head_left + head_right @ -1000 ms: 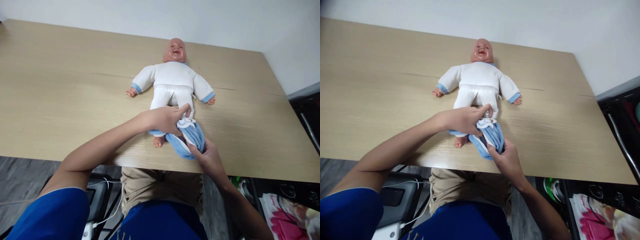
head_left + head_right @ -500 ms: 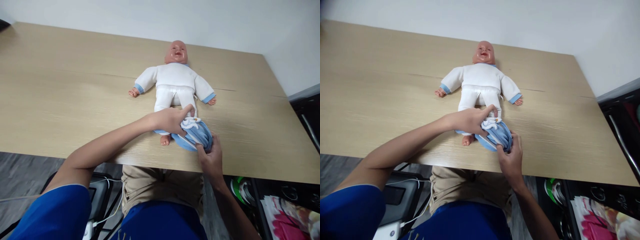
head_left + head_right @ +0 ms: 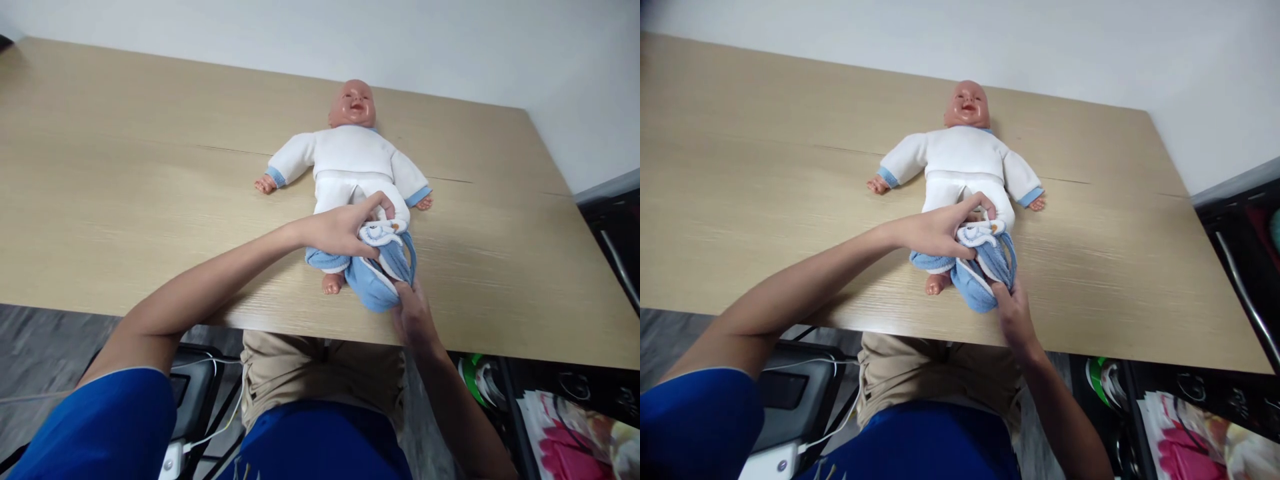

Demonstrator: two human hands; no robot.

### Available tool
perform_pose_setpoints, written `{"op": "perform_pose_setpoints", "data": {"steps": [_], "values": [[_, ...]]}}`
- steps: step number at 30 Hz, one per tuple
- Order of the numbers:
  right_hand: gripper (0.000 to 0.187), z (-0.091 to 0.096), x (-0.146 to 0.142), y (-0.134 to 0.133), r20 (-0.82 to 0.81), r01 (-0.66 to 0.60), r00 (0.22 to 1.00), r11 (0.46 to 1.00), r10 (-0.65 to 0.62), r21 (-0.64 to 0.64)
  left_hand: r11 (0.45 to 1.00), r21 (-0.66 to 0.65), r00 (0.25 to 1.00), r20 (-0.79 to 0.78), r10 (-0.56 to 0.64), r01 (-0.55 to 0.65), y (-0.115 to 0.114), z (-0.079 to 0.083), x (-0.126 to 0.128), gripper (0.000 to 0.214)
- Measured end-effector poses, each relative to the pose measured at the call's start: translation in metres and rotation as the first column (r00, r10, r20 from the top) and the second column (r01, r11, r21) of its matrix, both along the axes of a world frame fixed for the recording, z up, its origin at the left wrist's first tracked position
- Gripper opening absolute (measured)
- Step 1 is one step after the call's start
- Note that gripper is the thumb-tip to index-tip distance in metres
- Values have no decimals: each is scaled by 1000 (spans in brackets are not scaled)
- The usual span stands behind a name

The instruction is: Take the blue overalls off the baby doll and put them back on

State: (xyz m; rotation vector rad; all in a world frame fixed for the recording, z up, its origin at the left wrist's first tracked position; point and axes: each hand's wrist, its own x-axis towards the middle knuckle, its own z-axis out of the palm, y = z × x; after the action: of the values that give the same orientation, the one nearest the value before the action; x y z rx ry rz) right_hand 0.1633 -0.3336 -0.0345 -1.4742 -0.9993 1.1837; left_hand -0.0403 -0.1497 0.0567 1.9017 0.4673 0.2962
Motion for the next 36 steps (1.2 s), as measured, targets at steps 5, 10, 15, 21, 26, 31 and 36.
{"op": "perform_pose_setpoints", "data": {"steps": [5,10,15,21,26,31,36], "values": [[52,3,0,4,111,60,992,998,-56,-32,999,22,999,17,46,-47,0,1,-4,69],[54,1,4,4,162,36,986,999,-41,33,998,37,999,18,48,-49,-1,-1,-4,68],[53,-10,1,1,108,100,989,994,-104,43,998,65,999,29,16,-18,-2,-1,-6,75],[62,-12,-11,3,52,125,990,991,-127,51,993,122,1000,21,1,-4,0,4,-7,66],[52,3,-16,13,-226,37,973,999,-38,-8,993,110,999,16,-41,39,4,0,-8,62],[51,12,-30,17,-294,62,954,998,-61,-4,991,110,996,38,-81,76,7,-4,-11,66],[69,18,-43,14,-276,15,961,999,-6,30,987,114,993,18,-119,117,12,2,-15,63]]}}
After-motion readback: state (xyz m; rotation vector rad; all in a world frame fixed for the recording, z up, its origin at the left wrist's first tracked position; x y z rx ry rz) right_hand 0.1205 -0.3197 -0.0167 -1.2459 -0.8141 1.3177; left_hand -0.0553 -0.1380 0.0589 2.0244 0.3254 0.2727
